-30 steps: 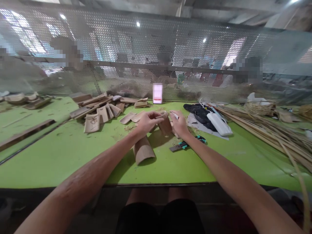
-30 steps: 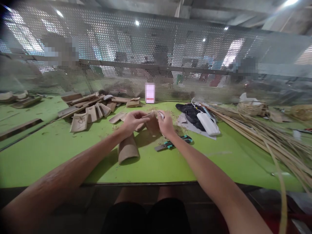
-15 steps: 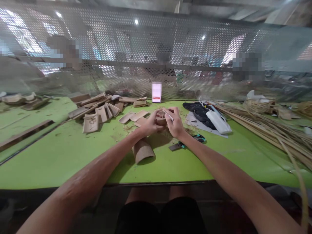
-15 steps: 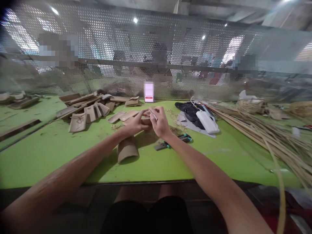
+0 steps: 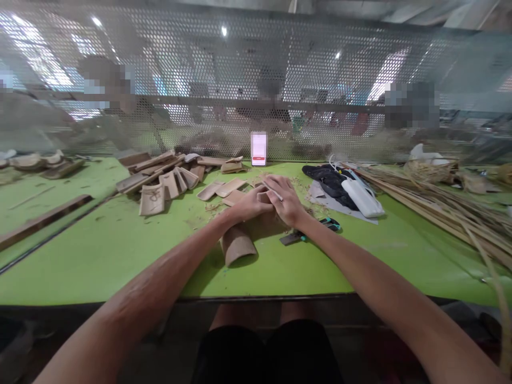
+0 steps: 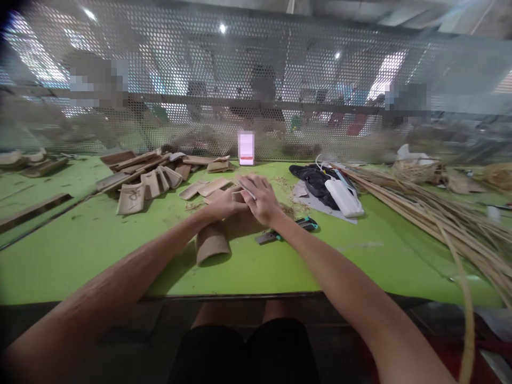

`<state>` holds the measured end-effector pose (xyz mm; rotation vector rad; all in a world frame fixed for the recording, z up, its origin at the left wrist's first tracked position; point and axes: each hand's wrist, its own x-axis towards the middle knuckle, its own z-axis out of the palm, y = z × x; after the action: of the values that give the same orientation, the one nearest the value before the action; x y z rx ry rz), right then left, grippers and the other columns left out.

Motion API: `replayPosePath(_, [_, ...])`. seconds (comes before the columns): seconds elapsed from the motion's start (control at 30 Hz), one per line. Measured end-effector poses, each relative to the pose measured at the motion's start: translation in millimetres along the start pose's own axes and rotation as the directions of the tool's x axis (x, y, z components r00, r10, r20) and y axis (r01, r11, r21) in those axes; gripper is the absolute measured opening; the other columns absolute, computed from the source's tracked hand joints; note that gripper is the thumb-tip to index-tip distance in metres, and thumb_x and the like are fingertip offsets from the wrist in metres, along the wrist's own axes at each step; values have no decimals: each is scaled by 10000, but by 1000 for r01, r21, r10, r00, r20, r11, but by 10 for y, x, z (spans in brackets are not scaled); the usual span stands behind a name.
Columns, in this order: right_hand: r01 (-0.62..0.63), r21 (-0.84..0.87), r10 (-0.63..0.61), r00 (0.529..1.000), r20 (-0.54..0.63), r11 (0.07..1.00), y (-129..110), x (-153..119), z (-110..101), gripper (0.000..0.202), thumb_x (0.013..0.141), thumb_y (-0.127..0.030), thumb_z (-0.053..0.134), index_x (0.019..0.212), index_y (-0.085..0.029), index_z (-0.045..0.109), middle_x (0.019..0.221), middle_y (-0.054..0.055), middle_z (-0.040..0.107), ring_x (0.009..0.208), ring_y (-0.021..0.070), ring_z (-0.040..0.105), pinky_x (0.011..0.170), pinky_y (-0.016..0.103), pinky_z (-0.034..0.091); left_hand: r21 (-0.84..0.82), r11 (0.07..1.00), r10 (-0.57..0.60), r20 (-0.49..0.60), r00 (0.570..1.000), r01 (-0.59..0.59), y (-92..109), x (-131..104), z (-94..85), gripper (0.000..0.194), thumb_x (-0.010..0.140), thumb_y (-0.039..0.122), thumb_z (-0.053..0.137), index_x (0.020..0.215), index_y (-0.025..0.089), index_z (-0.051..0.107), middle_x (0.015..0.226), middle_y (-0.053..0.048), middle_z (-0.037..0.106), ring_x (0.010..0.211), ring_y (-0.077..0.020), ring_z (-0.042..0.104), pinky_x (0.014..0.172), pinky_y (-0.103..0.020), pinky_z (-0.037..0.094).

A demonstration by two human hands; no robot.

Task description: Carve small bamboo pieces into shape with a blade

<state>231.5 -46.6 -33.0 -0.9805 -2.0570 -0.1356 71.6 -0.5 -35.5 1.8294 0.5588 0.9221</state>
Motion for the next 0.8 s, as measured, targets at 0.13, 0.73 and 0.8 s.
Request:
replayPosePath(0.13, [47,28,-49,997,63,998,1,35,11,482,1076,-393,332,1493,-289,550,1398,74,629,1321,287,500,1149,544,414,141,986,78,71,994,-88,-47,9,-34,372,786,219,728,1138,154,629,1111,-121,680,1079,-294,658,965,-453,564])
replayPosePath(0.73, [26,167,-41,995,90,986,-50,93,15,528,1066,-434,282,1353,-229,675,1320,89,700,1234,269,586,1113,509,426,463,883,-10,183,983,-77,-173,-2,-174,336,860,375,575,1140,190,567,1069,-97,673,1098,-280,639,953,-420,565])
replayPosePath(0.8, [12,172,-28,995,95,985,-48,93,22,531,1070,-410,261,1334,-231,685,1297,86,709,1242,264,582,1117,507,422,464,881,-2,204,979,-95,-160,-15,-180,315,867,367,571,1129,192,560,1057,-94,672,1077,-276,638,951,-423,562])
